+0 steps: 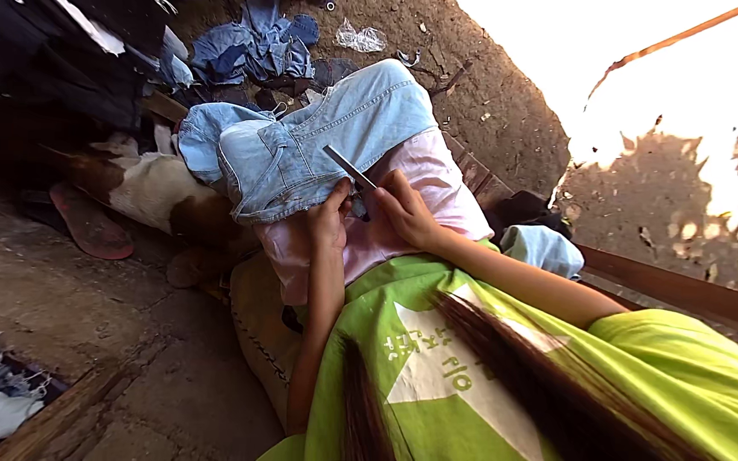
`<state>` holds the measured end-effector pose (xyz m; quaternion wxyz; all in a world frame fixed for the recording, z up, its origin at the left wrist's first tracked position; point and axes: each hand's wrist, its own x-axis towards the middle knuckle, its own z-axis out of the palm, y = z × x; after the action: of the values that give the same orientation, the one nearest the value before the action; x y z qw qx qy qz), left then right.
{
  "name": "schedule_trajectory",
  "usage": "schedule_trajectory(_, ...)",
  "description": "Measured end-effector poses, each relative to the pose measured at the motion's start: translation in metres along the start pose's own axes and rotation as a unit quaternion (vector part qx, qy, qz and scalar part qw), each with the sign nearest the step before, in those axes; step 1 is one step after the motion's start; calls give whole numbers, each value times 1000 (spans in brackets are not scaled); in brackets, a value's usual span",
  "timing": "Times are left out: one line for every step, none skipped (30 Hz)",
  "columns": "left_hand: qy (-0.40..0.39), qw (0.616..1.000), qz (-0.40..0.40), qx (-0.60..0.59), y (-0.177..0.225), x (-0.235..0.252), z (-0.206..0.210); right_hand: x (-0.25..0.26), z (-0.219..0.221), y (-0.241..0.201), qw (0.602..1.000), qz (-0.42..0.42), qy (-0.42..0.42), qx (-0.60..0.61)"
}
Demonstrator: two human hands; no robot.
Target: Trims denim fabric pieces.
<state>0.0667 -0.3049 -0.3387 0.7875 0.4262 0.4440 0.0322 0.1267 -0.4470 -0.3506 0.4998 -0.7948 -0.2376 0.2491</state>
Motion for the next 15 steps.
schedule_trajectory(8,1000,-10,-4,5,0,3,0,2,-1,999,19,0,44)
schedule_trajectory(16,1000,-20,-8,9,0,6,-1,5,0,996,30,2,83)
schedule_trajectory(32,999,-30,-10,13,-1,11,-1,7,1,993,34,4,114)
schedule_trajectory(45,998,-35,-16,16,-1,14,0,8,2,991,30,4,132)
schedule_trajectory(51,998,-35,-24,17,-1,17,0,9,1,990,25,5,137)
schedule_trajectory(56,997,-34,-34,16,-2,18,0,9,1,991,19,8,136)
schedule_trajectory(57,997,-35,-41,15,-2,19,0,9,1,991,12,10,132)
schedule_trajectory(54,997,-37,-46,14,-2,20,-1,10,2,991,7,12,132)
schedule_trajectory(46,997,-41,-49,13,-3,19,-1,11,2,991,3,17,134)
schedule_trajectory(34,997,-44,-53,12,-4,18,-1,11,3,991,1,22,135)
schedule_trajectory(28,997,-46,-58,11,-6,19,-1,11,2,992,-6,28,127)
schedule_trajectory(24,997,-47,-64,11,-7,19,0,12,1,993,-14,34,112)
schedule_trajectory(24,996,-49,-71,11,-7,21,2,13,0,994,-22,42,97)
schedule_trajectory(22,995,-51,-78,11,-7,21,4,15,0,995,-28,47,84)
schedule_trajectory(24,995,-54,-85,12,-6,23,5,17,-1,996,-35,51,71)
